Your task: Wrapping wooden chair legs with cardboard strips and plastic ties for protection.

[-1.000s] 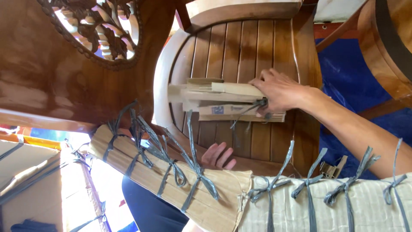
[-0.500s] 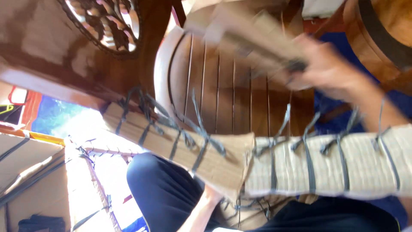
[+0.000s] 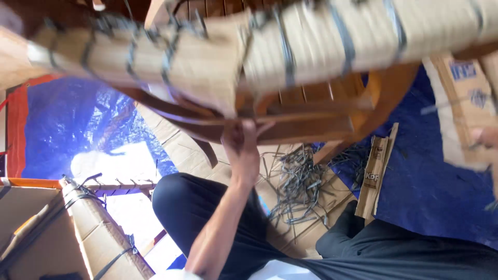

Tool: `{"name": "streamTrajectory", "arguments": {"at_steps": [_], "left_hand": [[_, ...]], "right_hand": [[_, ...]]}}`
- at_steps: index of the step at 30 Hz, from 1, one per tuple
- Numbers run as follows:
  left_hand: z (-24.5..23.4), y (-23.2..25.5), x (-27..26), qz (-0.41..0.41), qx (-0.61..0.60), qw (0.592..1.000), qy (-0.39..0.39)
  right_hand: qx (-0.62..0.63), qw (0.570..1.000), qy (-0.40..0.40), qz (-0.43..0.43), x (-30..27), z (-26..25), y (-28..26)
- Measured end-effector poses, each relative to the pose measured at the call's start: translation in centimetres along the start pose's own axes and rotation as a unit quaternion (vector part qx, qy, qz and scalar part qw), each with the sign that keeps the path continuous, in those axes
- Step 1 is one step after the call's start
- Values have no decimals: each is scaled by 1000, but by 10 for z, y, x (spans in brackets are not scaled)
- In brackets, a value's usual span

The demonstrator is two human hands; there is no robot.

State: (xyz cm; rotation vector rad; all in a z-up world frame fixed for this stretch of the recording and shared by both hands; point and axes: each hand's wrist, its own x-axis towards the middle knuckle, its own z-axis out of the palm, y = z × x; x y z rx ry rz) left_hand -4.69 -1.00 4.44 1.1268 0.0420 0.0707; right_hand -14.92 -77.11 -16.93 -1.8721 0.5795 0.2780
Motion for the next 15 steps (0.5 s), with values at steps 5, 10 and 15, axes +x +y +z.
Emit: {"name": "streamTrajectory", "arguments": {"at_steps": [5,10,15], "left_hand": [[42,60,11,86,7,996,5],[37,59,-17,96,-18,995,25],[45,69,-51,80,4,997,-8]], "right_hand": [[25,996,48,75,-85,123,-59],[-118,979,115,116,-115,221,-61],[-220,965,65,129,-53,224,-8]]}}
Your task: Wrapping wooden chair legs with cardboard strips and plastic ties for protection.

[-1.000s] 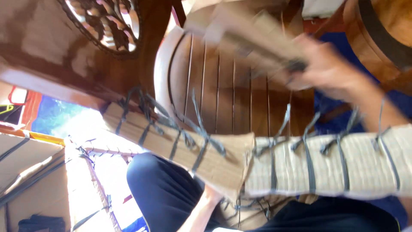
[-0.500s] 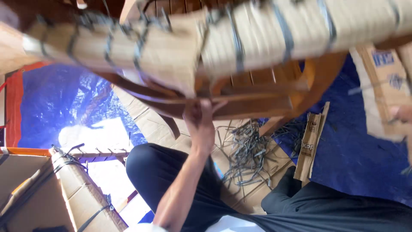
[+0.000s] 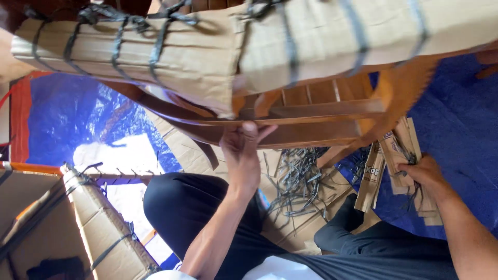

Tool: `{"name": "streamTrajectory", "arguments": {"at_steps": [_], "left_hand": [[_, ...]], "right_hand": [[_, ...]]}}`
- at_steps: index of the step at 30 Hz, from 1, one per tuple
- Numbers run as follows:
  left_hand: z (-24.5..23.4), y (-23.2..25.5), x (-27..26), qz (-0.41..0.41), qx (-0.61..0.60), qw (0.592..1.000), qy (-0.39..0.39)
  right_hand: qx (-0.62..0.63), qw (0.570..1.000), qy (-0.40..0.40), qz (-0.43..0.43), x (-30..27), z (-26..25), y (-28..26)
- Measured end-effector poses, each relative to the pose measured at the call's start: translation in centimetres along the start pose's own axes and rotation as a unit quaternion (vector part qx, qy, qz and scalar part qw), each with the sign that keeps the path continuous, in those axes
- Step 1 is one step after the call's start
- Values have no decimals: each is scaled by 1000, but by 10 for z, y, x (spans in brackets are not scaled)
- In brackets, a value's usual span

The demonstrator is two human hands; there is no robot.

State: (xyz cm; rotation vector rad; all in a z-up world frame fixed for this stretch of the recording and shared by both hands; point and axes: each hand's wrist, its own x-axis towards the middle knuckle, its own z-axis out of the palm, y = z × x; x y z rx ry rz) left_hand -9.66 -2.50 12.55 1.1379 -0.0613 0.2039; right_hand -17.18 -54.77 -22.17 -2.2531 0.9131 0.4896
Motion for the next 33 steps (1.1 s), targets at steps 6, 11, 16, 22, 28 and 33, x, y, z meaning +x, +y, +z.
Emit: {"name": "streamTrajectory", "arguments": {"at_steps": [6,11,16,22,28,33], "left_hand": [[3,-26,4,33,-48,996,-68],[15,-12,40,39,-27,998,-45],[32,9,88,47,-49,997,-46],[17,27,142,53,-44,992,-107],[-41,69,166,66,241,960,-123],[-172,28,202,438,401,781,193]], "right_hand": [[-271,922,200,-193,43,27,9],[333,896,22,-291,-1,55,-97],[551,766,-107,-312,-126,37,-231],[520,778,-56,-348,-145,32,-275],[485,790,27,-375,-170,23,-314],[482,792,95,-361,-180,30,-333]]}}
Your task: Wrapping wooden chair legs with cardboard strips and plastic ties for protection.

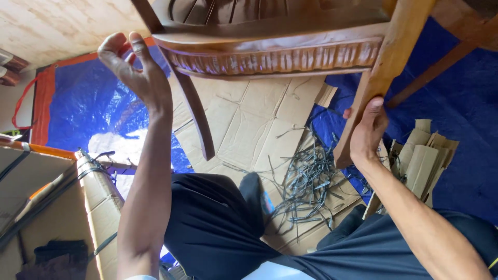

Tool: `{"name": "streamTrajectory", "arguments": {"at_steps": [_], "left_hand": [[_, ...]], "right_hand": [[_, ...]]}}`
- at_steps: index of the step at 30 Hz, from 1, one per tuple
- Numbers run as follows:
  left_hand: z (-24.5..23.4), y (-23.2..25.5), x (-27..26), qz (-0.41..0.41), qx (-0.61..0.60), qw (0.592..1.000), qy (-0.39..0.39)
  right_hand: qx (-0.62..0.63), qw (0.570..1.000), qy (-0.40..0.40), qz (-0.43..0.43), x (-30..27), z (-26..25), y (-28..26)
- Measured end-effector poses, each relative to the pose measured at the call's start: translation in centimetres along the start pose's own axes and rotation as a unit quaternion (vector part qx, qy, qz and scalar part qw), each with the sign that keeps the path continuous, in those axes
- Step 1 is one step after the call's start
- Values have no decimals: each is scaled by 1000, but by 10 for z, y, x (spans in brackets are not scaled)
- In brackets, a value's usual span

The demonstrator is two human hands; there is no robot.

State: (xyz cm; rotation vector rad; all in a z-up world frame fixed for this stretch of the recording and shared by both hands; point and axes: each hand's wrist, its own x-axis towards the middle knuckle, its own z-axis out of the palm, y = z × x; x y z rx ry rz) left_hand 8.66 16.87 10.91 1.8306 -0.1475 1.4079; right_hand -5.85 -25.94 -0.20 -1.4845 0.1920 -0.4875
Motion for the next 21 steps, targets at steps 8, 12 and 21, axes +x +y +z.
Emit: {"name": "streamTrajectory", "arguments": {"at_steps": [8,12,21], "left_hand": [[-2,-53,-40,-295,-69,925,-229],[4,-48,-34,-285,-29,928,-237],[13,-44,-43,-291,-60,931,-209]], "right_hand": [[16,999,32,-23,19,14,12],[-15,998,54,-35,33,16,8],[-21,998,52,-30,51,-2,20]]}}
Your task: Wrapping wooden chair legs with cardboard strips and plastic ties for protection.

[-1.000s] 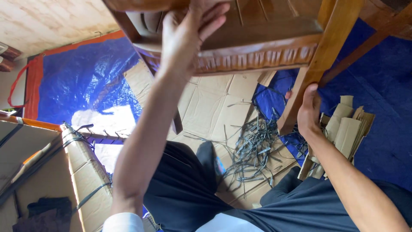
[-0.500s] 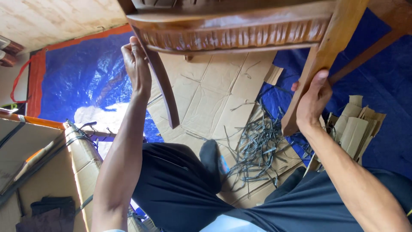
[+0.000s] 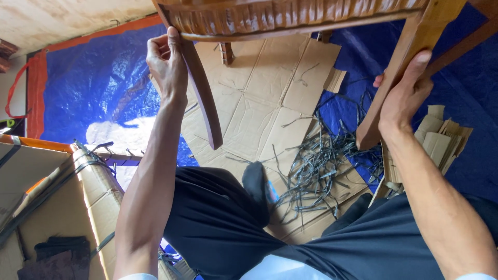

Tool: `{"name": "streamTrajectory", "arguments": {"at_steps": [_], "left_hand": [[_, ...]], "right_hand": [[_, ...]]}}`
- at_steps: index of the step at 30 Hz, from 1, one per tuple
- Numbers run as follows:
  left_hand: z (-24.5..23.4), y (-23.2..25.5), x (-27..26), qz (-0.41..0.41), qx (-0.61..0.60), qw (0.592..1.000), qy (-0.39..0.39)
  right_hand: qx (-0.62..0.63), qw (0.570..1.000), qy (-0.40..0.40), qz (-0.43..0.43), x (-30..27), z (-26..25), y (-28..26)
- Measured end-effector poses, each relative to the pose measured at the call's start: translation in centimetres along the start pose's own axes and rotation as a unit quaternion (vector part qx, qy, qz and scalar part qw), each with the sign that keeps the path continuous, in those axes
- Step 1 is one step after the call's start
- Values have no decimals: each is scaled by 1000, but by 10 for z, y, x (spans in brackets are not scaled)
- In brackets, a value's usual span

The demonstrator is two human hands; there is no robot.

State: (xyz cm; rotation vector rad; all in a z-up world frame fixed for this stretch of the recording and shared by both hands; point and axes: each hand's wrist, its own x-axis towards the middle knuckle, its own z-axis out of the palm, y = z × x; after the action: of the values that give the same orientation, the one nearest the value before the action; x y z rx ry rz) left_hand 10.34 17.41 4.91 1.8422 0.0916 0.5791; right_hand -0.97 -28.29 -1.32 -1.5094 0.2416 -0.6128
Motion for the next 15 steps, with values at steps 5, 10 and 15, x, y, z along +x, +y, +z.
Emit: {"name": "streamTrajectory", "arguments": {"at_steps": [5,10,15], "left_hand": [[7,-9,4,15,-32,999,5],[16,-9,6,18,-88,996,19],[22,-16,9,91,-87,992,-2]], "right_hand": [[5,999,-33,-16,10,-1,-3],[7,997,-68,-37,20,-3,-3],[1,993,-104,-56,33,-4,-1]]}}
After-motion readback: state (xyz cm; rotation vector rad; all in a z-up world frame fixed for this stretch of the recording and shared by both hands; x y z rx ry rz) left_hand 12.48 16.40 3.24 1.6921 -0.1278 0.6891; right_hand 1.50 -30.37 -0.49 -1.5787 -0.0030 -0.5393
